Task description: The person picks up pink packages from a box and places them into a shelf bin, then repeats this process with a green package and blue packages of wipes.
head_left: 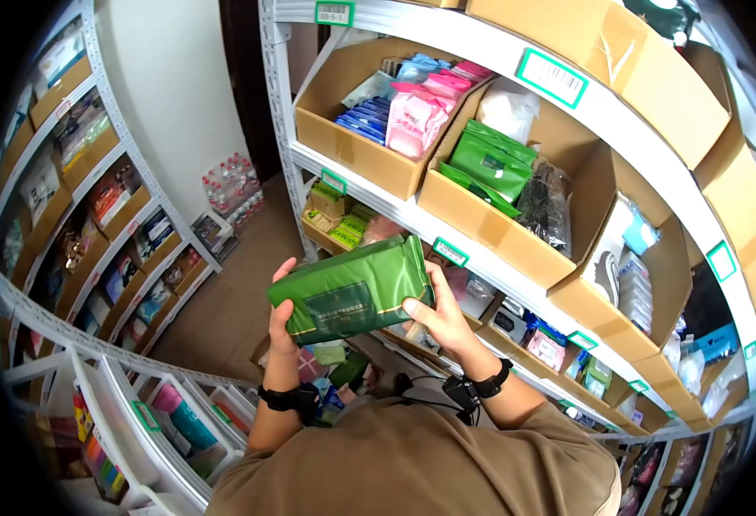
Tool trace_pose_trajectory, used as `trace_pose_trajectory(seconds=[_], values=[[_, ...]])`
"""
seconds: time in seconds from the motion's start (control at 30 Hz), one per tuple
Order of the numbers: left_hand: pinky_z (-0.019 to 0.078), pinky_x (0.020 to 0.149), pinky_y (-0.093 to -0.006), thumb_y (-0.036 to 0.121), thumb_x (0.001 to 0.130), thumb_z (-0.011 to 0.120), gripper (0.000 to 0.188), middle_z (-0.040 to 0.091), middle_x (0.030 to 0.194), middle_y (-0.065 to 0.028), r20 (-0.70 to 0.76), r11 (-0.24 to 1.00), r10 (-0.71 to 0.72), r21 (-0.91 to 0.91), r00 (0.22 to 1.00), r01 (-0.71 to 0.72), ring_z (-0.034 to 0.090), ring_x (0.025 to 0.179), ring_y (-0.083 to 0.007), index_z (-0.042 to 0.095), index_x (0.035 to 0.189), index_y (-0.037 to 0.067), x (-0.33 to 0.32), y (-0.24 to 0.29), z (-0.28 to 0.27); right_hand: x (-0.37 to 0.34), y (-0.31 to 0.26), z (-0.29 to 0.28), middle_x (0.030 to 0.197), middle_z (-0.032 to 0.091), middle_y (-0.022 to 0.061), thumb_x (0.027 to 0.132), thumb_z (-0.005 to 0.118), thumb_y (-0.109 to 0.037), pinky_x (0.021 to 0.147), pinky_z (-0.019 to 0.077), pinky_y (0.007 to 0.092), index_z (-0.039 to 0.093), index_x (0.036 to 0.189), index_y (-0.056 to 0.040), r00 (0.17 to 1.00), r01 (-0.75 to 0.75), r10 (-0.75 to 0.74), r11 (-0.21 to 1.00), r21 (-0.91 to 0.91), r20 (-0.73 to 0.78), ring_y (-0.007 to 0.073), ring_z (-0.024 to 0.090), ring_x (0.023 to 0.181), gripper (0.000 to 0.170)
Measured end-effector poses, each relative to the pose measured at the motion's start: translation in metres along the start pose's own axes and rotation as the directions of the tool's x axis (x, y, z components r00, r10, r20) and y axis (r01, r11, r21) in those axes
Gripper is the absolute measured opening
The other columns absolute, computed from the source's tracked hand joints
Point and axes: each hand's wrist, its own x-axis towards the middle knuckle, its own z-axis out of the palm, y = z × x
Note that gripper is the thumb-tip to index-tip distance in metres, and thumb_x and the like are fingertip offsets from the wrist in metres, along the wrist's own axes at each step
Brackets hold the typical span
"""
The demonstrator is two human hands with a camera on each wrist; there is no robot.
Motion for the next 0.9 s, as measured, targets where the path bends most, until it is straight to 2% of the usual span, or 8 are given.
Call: trace_pose_trajectory(seconds=[0.13,0.3,0.37,0.5,0.53,0.77,0.83,0.9], values=[[0.0481,0.098,-0.0389,0.039,0.089,0.053,0.074,0.057,0.125,-0.0179,-0.001,0.991,-0.044,-0.128,0.999,0.044,0.059,0.113,-0.028,0.03,0.146,-0.002,0.012,-0.016,0.007,-0.011,-0.002,-0.003,0.129,0.047,0.0141,0.091,0.067,-0.024,0.105,0.0345,0.034,0.029,0.142,0.0017,0.993,0.074,-0.085,0.988,-0.137,-0.082,0.0207,0.045,0.12,0.068],[0.0489,0.097,-0.0396,0.04,0.091,0.049,0.069,0.058,0.125,-0.0188,0.037,0.966,-0.138,-0.217,0.99,0.142,0.059,0.113,-0.0282,0.036,0.143,-0.003,0.02,-0.031,0.018,-0.02,-0.012,-0.009,0.132,0.044,0.0158,0.095,0.059,-0.031,0.104,0.036,0.0349,0.022,0.144,-0.0001,0.987,0.043,-0.081,0.966,-0.255,-0.141,0.0218,0.045,0.12,0.069],[0.0493,0.096,-0.0399,0.041,0.092,0.049,0.068,0.058,0.125,-0.019,0.059,0.957,-0.163,-0.235,0.985,0.172,0.059,0.113,-0.0283,0.037,0.142,-0.004,0.024,-0.037,0.021,-0.024,-0.02,-0.008,0.132,0.043,0.0167,0.097,0.055,-0.037,0.104,0.0363,0.0365,0.019,0.145,-0.0014,0.98,-0.109,0.07,0.972,-0.21,-0.185,0.0231,0.045,0.119,0.07],[0.05,0.095,-0.0406,0.044,0.094,0.045,0.068,0.059,0.124,-0.0197,0.108,0.941,-0.167,-0.278,0.98,0.191,0.06,0.112,-0.0287,0.039,0.14,-0.005,0.033,-0.049,0.018,-0.027,-0.011,-0.013,0.142,0.036,0.0213,0.099,0.05,-0.04,0.11,0.0303,0.0379,0.009,0.151,-0.0028,0.982,-0.073,0.014,0.947,-0.313,-0.187,0.029,0.036,0.134,0.076],[0.0497,0.096,-0.0408,0.045,0.095,0.044,0.068,0.059,0.125,-0.02,0.113,0.935,-0.177,-0.292,0.978,0.203,0.059,0.112,-0.0288,0.039,0.14,-0.005,0.035,-0.052,0.017,-0.029,-0.013,-0.013,0.149,0.029,0.0239,0.099,0.049,-0.04,0.113,0.0255,0.0374,0.003,0.153,-0.0028,0.984,-0.111,0.06,0.941,-0.32,-0.165,0.0311,0.029,0.14,0.079],[0.0473,0.098,-0.0445,0.05,0.098,0.039,0.069,0.056,0.128,-0.0233,0.107,0.892,-0.247,-0.362,0.963,0.27,0.057,0.116,-0.0318,0.036,0.142,-0.004,0.044,-0.064,0.025,-0.041,-0.009,-0.01,0.153,0.022,0.0263,0.099,0.05,-0.041,0.115,0.0216,0.038,-0.003,0.153,-0.0007,0.961,-0.224,0.155,0.923,-0.312,-0.23,0.0327,0.023,0.143,0.085],[0.0457,0.101,-0.0471,0.05,0.099,0.038,0.07,0.052,0.134,-0.0259,0.077,0.856,-0.286,-0.428,0.955,0.291,0.054,0.12,-0.0338,0.032,0.146,-0.002,0.042,-0.068,0.03,-0.045,-0.008,-0.013,0.152,0.023,0.0248,0.097,0.054,-0.038,0.116,0.0202,0.0385,-0.001,0.153,-0.0003,0.961,-0.197,0.121,0.929,-0.313,-0.248,0.0316,0.022,0.143,0.086],[0.0447,0.102,-0.048,0.05,0.099,0.038,0.07,0.05,0.136,-0.0259,0.114,0.816,-0.288,-0.491,0.951,0.306,0.053,0.122,-0.0342,0.032,0.147,-0.001,0.041,-0.076,0.031,-0.047,-0.011,-0.014,0.151,0.025,0.0219,0.095,0.06,-0.031,0.116,0.0191,0.039,0.003,0.153,-0.0001,0.973,-0.066,-0.023,0.924,-0.376,-0.228,0.0297,0.023,0.143,0.087]])
